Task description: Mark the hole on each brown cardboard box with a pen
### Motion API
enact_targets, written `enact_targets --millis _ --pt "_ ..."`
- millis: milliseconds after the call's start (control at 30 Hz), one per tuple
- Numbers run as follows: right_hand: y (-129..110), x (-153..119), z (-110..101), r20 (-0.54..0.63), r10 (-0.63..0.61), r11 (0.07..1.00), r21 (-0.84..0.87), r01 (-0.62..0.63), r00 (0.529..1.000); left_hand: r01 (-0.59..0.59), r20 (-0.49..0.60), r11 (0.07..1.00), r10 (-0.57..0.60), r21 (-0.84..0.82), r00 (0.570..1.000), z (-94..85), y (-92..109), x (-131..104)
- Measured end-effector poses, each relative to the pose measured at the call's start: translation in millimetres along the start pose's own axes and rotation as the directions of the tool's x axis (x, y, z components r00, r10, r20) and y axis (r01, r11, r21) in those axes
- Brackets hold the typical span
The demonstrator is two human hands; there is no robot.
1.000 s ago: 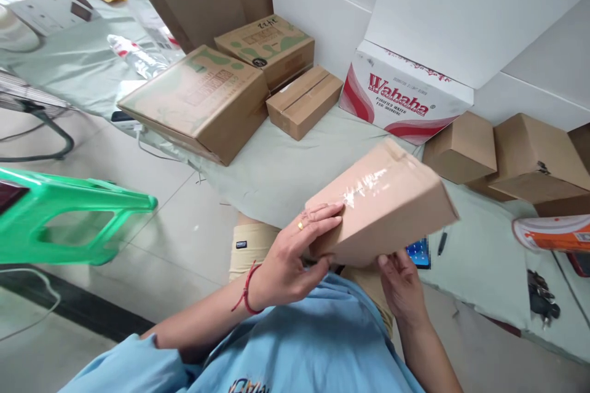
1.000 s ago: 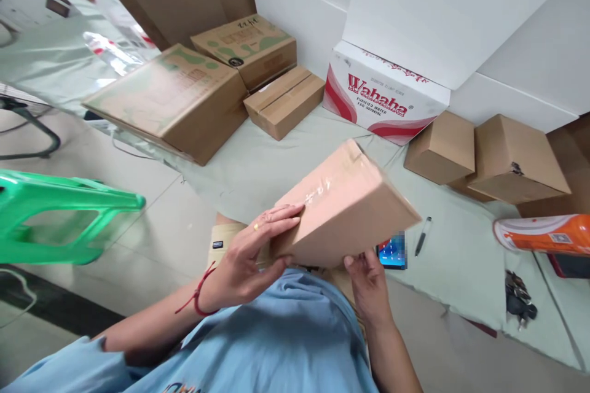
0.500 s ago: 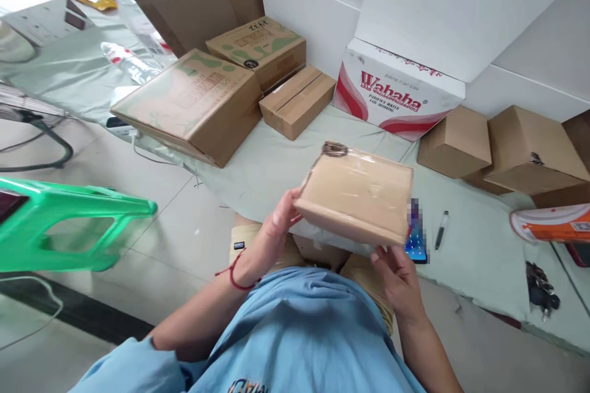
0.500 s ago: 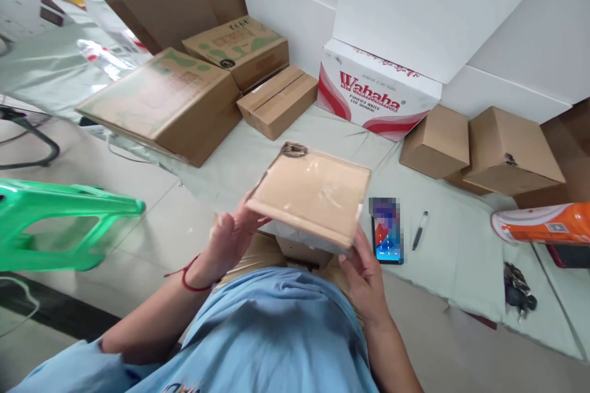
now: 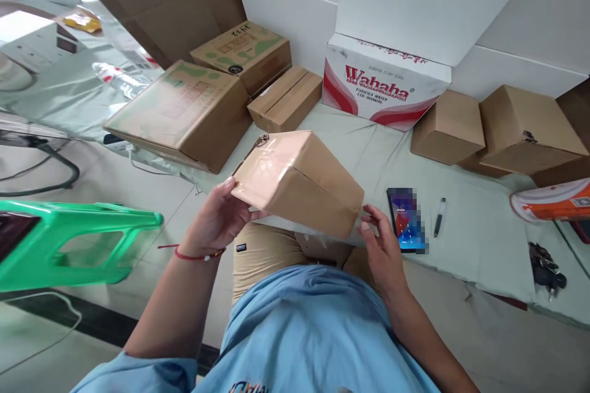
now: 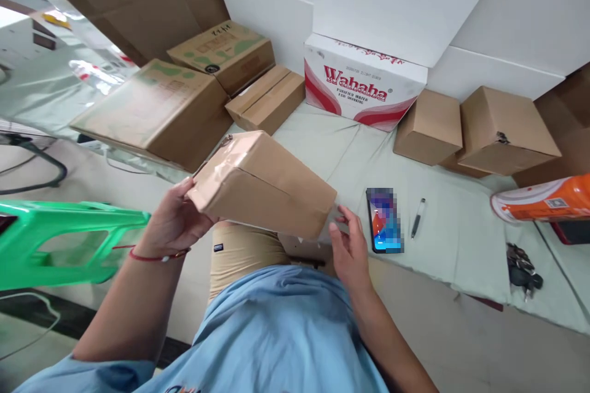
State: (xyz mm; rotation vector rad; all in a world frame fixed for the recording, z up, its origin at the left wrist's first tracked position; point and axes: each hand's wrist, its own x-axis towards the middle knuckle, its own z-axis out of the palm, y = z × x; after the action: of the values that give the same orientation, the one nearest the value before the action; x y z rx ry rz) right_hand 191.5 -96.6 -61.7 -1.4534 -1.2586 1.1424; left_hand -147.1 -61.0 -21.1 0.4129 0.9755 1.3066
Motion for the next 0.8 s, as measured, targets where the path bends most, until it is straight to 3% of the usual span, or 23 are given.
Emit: enact_targets --millis 67,167,267,367,467,700,800 --pt "8.8 4.7 4.1 0.069 0.168 0.979 0.102 -0.175 0.983 0.007 -0.074 0.999 -0.009 -0.038 0.997 -9.1 -4.6 5.7" --pt "13.0 5.1 8.6 0.289 0.165 0.935 0.259 -0.243 0.943 0.045 -0.144 0.996 -0.055 -0.076 0.988 -17.9 -19.4 12.0" --pt "5.7 1.7 8.5 0.317 0.007 0.959 0.266 -0.096 0.948 0.114 -0.209 0.984 -0.142 -0.140 0.967 -19.4 -37.7 17.5" --pt "-8.5 0.6 3.9 0.315 -0.134 0.987 0.130 0.097 0.940 0.170 -0.242 0.962 -0.221 -0.214 0.945 -15.8 -51.6 23.5" --pt "-23.0 -0.9 -0.4 0.370 -0.220 0.968 -0.029 0.248 0.903 0.203 -0.214 0.938 -0.267 -0.280 0.940 -11.9 -57.3 29.2" --pt "-41.5 -18.2 4.8 0.462 -0.386 0.875 -0.092 0.476 0.798 0.264 -0.146 0.913 -0.320 -0.311 0.936 -16.2 -55.1 34.3" --pt "-42.1 -24.1 7.2 0.450 -0.403 0.878 -0.055 0.475 0.797 0.271 -0.131 0.910 -0.325 -0.315 0.937 -19.8 -52.1 31.6"
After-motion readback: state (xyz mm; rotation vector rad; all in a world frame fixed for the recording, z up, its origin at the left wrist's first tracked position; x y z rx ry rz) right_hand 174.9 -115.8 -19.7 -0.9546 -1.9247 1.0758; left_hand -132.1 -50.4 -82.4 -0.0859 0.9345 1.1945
